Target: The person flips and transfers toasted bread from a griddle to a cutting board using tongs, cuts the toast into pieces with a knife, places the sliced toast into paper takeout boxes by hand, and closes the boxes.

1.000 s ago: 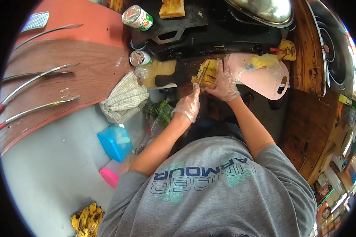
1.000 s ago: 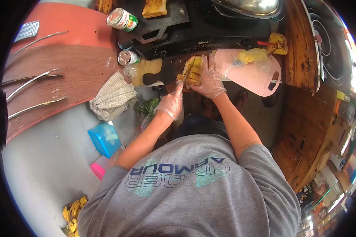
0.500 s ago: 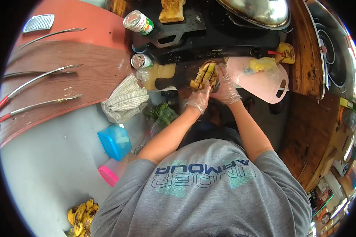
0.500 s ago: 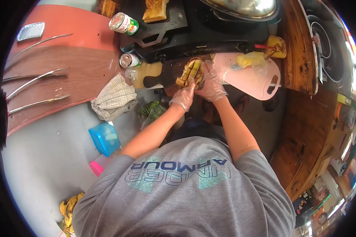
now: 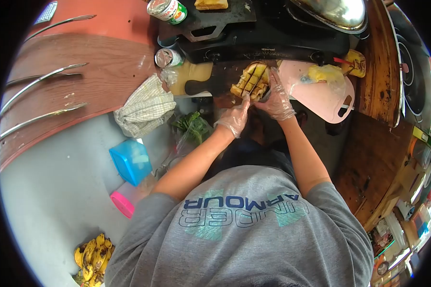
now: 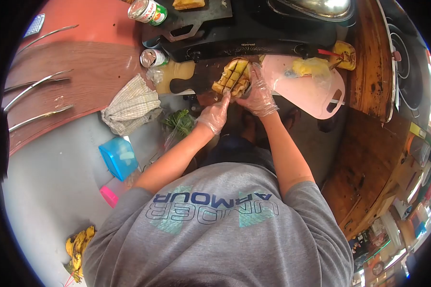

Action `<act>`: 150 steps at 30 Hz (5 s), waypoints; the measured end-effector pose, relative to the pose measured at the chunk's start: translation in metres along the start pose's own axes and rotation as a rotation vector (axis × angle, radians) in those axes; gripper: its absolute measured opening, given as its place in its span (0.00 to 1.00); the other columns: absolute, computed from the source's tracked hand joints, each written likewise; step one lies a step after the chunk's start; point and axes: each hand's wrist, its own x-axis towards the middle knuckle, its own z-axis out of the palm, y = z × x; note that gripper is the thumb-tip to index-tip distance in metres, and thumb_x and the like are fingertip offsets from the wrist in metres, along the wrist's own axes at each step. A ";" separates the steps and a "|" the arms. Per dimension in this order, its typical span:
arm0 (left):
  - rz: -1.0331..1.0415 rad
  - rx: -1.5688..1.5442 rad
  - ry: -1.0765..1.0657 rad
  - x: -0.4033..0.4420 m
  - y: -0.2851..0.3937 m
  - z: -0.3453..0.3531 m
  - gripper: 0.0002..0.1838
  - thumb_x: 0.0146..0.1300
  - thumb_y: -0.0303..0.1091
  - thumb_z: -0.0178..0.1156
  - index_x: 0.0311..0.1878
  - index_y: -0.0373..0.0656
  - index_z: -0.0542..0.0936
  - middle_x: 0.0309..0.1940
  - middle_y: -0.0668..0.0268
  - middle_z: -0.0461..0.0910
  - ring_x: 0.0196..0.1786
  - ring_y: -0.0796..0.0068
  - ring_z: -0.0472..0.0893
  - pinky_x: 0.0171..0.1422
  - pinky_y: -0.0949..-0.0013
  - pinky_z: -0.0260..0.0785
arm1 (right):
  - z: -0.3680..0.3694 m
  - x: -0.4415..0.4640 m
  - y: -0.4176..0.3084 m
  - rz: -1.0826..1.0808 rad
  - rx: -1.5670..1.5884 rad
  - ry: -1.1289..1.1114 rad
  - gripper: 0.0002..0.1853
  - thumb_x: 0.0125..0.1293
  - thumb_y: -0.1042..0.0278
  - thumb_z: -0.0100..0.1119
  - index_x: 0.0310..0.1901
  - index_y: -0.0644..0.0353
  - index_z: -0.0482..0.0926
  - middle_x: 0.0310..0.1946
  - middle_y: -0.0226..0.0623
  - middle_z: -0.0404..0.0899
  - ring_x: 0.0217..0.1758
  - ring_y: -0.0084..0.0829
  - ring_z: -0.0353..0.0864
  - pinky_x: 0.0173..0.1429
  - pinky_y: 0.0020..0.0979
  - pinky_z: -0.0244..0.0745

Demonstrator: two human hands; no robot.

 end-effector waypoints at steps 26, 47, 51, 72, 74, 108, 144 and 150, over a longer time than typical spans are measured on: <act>0.133 -0.007 0.311 -0.099 0.016 -0.033 0.28 0.75 0.33 0.53 0.77 0.46 0.65 0.35 0.48 0.86 0.36 0.47 0.87 0.37 0.48 0.79 | -0.006 -0.015 0.002 -0.064 -0.137 -0.043 0.63 0.51 0.52 0.80 0.80 0.71 0.50 0.81 0.64 0.47 0.85 0.59 0.48 0.87 0.47 0.47; 0.302 0.702 -0.050 0.147 0.200 0.072 0.29 0.75 0.34 0.49 0.78 0.49 0.66 0.63 0.56 0.81 0.67 0.55 0.79 0.70 0.53 0.73 | -0.316 -0.461 0.088 1.094 -0.577 0.601 0.14 0.64 0.59 0.61 0.42 0.59 0.88 0.39 0.47 0.88 0.45 0.49 0.87 0.55 0.47 0.81; 0.240 0.668 0.051 0.140 0.218 0.076 0.26 0.73 0.35 0.52 0.74 0.47 0.72 0.64 0.56 0.80 0.66 0.55 0.79 0.67 0.55 0.74 | -0.485 -0.486 0.131 0.850 -0.655 1.114 0.11 0.67 0.61 0.60 0.34 0.58 0.84 0.33 0.48 0.84 0.37 0.52 0.84 0.45 0.51 0.79; 0.804 0.500 -0.197 0.057 0.621 0.139 0.19 0.69 0.42 0.63 0.59 0.45 0.82 0.44 0.56 0.88 0.46 0.52 0.87 0.55 0.53 0.78 | -0.847 -0.591 0.388 1.064 0.215 1.137 0.31 0.72 0.49 0.58 0.70 0.58 0.73 0.72 0.44 0.72 0.69 0.40 0.74 0.72 0.42 0.67; 1.101 0.359 -0.154 0.082 0.696 0.166 0.17 0.67 0.39 0.65 0.57 0.46 0.84 0.45 0.59 0.88 0.47 0.58 0.87 0.55 0.55 0.78 | -0.847 -0.597 0.386 0.990 0.342 1.156 0.30 0.70 0.48 0.61 0.68 0.57 0.75 0.69 0.41 0.74 0.67 0.37 0.74 0.70 0.40 0.67; 1.160 0.104 -0.920 0.013 0.786 0.090 0.09 0.61 0.36 0.72 0.34 0.40 0.88 0.24 0.56 0.84 0.27 0.62 0.83 0.34 0.63 0.74 | -0.613 -0.529 0.096 0.335 0.153 0.390 0.19 0.69 0.51 0.67 0.33 0.61 0.86 0.29 0.47 0.85 0.33 0.47 0.84 0.40 0.46 0.78; 0.560 -0.570 -0.753 -0.038 0.361 -0.111 0.19 0.62 0.35 0.72 0.54 0.38 0.84 0.45 0.61 0.86 0.47 0.68 0.83 0.54 0.64 0.75 | -0.366 -0.302 -0.079 0.506 0.753 0.026 0.26 0.70 0.49 0.65 0.59 0.61 0.84 0.50 0.39 0.87 0.53 0.34 0.83 0.61 0.37 0.76; 0.626 -0.289 -0.790 -0.063 0.388 -0.146 0.14 0.58 0.36 0.74 0.42 0.37 0.87 0.33 0.63 0.87 0.35 0.63 0.84 0.45 0.62 0.77 | -0.388 -0.303 -0.104 0.480 0.894 -0.101 0.29 0.69 0.54 0.70 0.67 0.61 0.77 0.59 0.37 0.82 0.62 0.30 0.79 0.68 0.34 0.73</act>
